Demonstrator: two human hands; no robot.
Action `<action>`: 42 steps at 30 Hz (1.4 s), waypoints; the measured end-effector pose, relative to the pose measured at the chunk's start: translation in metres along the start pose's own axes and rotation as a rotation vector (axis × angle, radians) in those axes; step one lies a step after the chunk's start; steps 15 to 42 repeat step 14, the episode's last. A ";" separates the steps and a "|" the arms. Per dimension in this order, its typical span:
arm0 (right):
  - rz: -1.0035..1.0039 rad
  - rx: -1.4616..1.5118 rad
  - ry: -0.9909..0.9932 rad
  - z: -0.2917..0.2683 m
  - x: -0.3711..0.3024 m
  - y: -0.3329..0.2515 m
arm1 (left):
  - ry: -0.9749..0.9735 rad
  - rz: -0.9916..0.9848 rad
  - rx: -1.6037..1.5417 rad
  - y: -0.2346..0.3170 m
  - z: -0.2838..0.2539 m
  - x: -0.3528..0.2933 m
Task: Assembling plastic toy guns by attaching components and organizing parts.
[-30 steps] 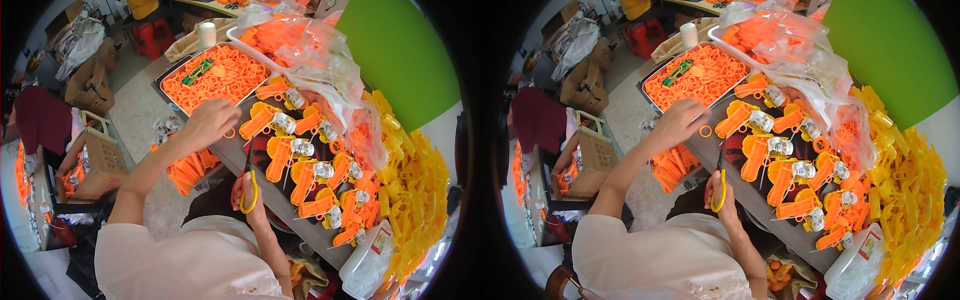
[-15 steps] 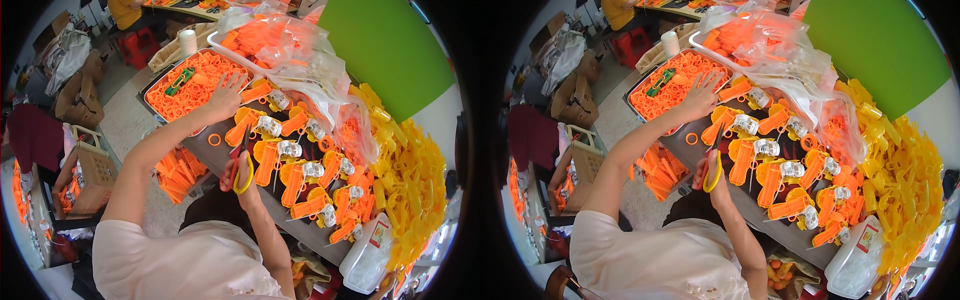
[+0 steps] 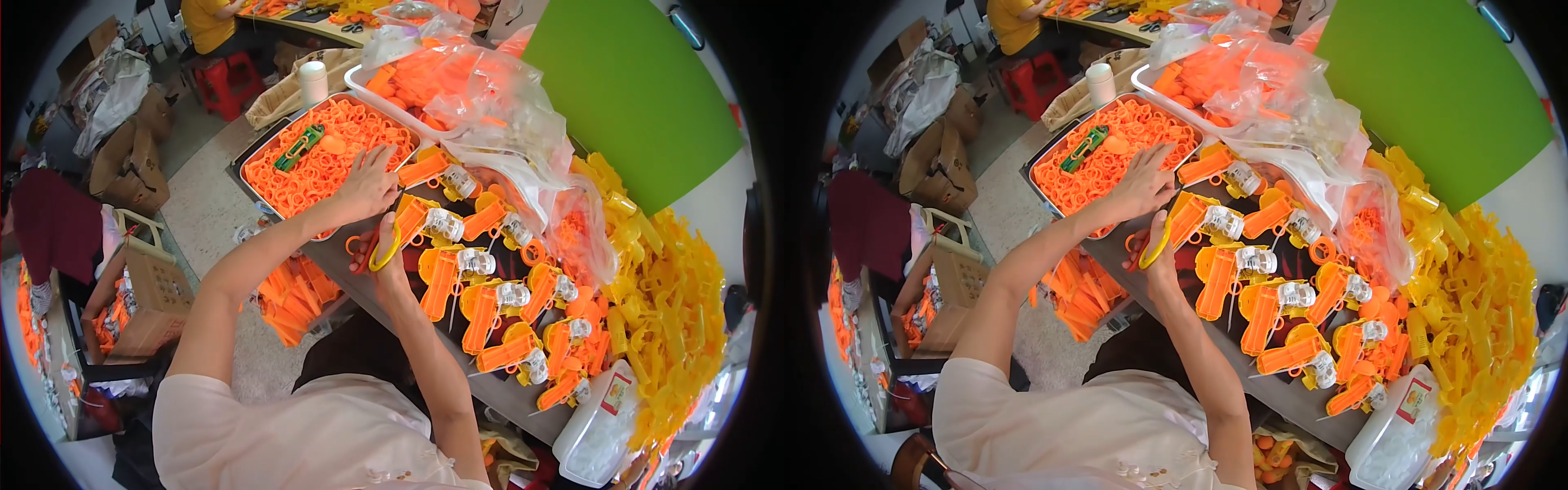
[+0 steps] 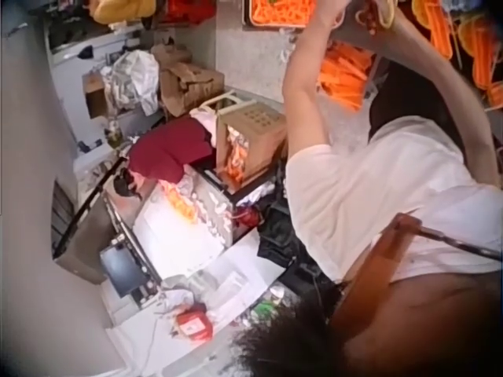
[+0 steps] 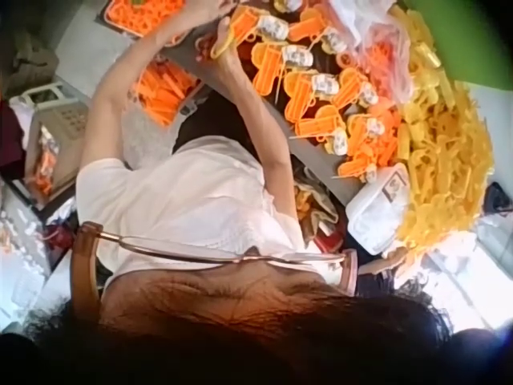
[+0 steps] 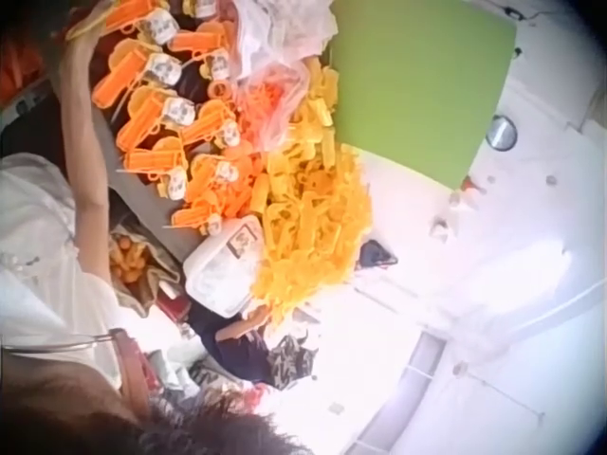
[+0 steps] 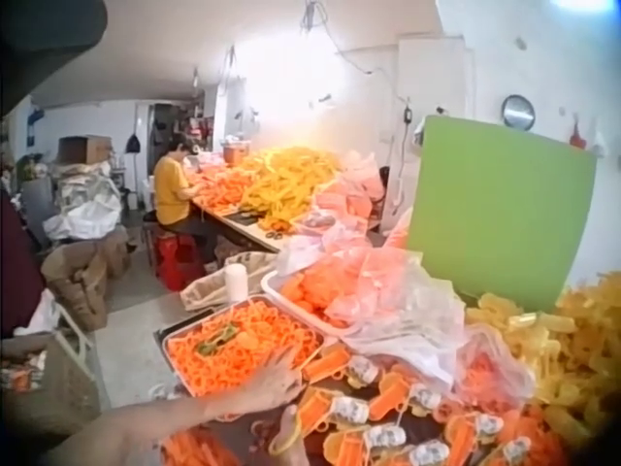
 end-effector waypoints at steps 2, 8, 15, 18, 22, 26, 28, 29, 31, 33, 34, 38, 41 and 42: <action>-0.005 0.016 0.026 -0.001 0.002 0.000 | 0.012 0.007 -0.006 0.000 0.001 0.001; -0.016 0.061 0.046 0.001 0.004 -0.003 | 0.012 0.002 -0.010 -0.001 0.003 0.002; -0.071 0.105 -0.020 -0.009 0.012 0.004 | 0.073 -0.009 0.005 0.003 -0.020 -0.013; -0.071 0.105 -0.020 -0.009 0.012 0.004 | 0.073 -0.009 0.005 0.003 -0.020 -0.013; -0.071 0.105 -0.020 -0.009 0.012 0.004 | 0.073 -0.009 0.005 0.003 -0.020 -0.013; -0.071 0.105 -0.020 -0.009 0.012 0.004 | 0.073 -0.009 0.005 0.003 -0.020 -0.013; -0.071 0.105 -0.020 -0.009 0.012 0.004 | 0.073 -0.009 0.005 0.003 -0.020 -0.013; -0.071 0.105 -0.020 -0.009 0.012 0.004 | 0.073 -0.009 0.005 0.003 -0.020 -0.013; -0.071 0.105 -0.020 -0.009 0.012 0.004 | 0.073 -0.009 0.005 0.003 -0.020 -0.013; -0.071 0.105 -0.020 -0.009 0.012 0.004 | 0.073 -0.009 0.005 0.003 -0.020 -0.013; -0.071 0.105 -0.020 -0.009 0.012 0.004 | 0.073 -0.009 0.005 0.003 -0.020 -0.013; -0.071 0.105 -0.020 -0.009 0.012 0.004 | 0.073 -0.009 0.005 0.003 -0.020 -0.013; -0.071 0.105 -0.020 -0.009 0.012 0.004 | 0.073 -0.009 0.005 0.003 -0.020 -0.013; -0.071 0.105 -0.020 -0.009 0.012 0.004 | 0.073 -0.009 0.005 0.003 -0.020 -0.013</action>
Point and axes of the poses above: each hand's wrist, its own x-axis towards the middle knuckle, its own z-axis out of the palm, y = z × x, the point moved 3 cm from there along x, towards the middle knuckle, and after that the axes turned 5 degrees about -y, right-handed, at the moved point
